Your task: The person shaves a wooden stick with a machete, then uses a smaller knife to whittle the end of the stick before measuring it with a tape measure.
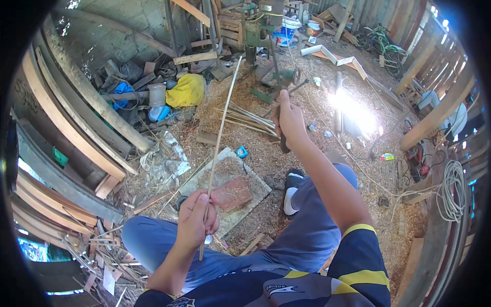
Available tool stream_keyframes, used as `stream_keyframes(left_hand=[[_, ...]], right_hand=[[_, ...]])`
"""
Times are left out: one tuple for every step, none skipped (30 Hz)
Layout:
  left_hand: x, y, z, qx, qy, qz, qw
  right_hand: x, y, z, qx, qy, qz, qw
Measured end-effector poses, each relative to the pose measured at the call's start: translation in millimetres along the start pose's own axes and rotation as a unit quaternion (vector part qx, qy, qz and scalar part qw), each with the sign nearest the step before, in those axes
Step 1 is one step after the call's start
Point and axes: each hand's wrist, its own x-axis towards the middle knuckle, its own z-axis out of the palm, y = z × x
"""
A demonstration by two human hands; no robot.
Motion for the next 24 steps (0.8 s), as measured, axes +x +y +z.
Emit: stream_keyframes(left_hand=[[1.6,1.2,0.7,0.002,-0.007,0.002,1.0],[3.3,2.5,1.8,0.003,-0.014,0.004,1.0],[4.6,4.5,5.0,0.002,-0.008,0.011,1.0],[5.2,6.6,10.1,0.001,-0.003,0.016,1.0],[6.0,7.6,13.3,0.0,0.003,0.021,1.0],[8.2,5.7,13.4,0.015,0.001,0.029,0.999],[11.6,1.5,12.9,0.031,-0.002,0.037,0.999],[14.7,-2.3,12.7,0.046,-0.006,0.044,0.998],[17.1,-4.8,12.9,0.056,-0.011,0.042,0.997],[19.4,-7.0,12.9,0.067,-0.017,0.038,0.997],[21.4,-8.9,12.9,0.078,-0.023,0.034,0.996],[23.3,-10.8,13.0,0.081,-0.024,0.034,0.996],[25.1,-12.8,13.4,0.084,-0.025,0.032,0.996],[27.2,-14.1,13.9,0.086,-0.026,0.031,0.995],[29.5,-14.9,14.5,0.077,-0.026,0.03,0.996],[31.8,-15.5,15.1,0.067,-0.026,0.03,0.997],[34.1,-16.1,15.8,0.058,-0.025,0.029,0.998],[37.3,-16.6,17.4,0.048,-0.019,0.033,0.998],[40.9,-17.2,19.8,0.039,-0.012,0.038,0.998],[44.1,-17.6,21.2,0.029,-0.005,0.042,0.999],[45.9,-16.0,21.7,0.029,-0.006,0.032,0.999],[46.6,-13.3,22.9,0.028,-0.006,0.022,0.999],[47.4,-11.9,24.0,0.026,-0.007,0.013,1.0],[48.7,-11.9,24.5,0.026,-0.005,0.016,1.0]], right_hand=[[-8.3,-0.1,3.0,-0.001,-0.01,-0.003,1.0],[-16.3,2.0,7.0,0.001,-0.037,-0.025,0.999],[-25.2,0.8,11.0,0.002,-0.082,-0.025,0.996],[-35.4,-2.9,14.7,0.002,-0.127,-0.025,0.992],[-44.8,-6.6,18.9,0.003,-0.171,-0.025,0.985],[-53.4,-8.8,24.9,-0.019,-0.188,-0.031,0.982],[-61.6,-10.9,31.8,-0.04,-0.204,-0.038,0.977],[-67.6,-13.4,37.1,-0.062,-0.22,-0.043,0.973],[-71.6,-16.1,40.7,-0.035,-0.225,-0.027,0.973],[-75.2,-18.3,43.6,-0.007,-0.23,-0.011,0.973],[-78.3,-20.0,45.2,0.021,-0.234,0.007,0.972],[-79.3,-21.7,45.5,0.061,-0.236,0.034,0.969],[-79.0,-21.7,45.5,0.072,-0.232,0.035,0.969],[-77.6,-21.6,45.4,0.084,-0.227,0.035,0.97],[-75.5,-22.0,44.9,0.096,-0.223,0.034,0.969],[-73.0,-23.0,43.7,0.105,-0.222,0.044,0.968],[-72.6,-24.4,43.0,0.104,-0.22,0.045,0.969],[-72.7,-26.5,43.0,0.102,-0.219,0.045,0.969],[-73.1,-28.0,43.0,0.101,-0.217,0.044,0.97],[-73.8,-28.7,42.8,0.087,-0.222,0.042,0.97],[-74.7,-29.0,42.6,0.074,-0.227,0.041,0.97],[-75.2,-28.8,41.9,0.06,-0.232,0.039,0.97],[-74.4,-28.5,40.4,0.002,-0.221,-0.004,0.975],[-72.5,-28.6,38.3,-0.056,-0.21,-0.048,0.975]])
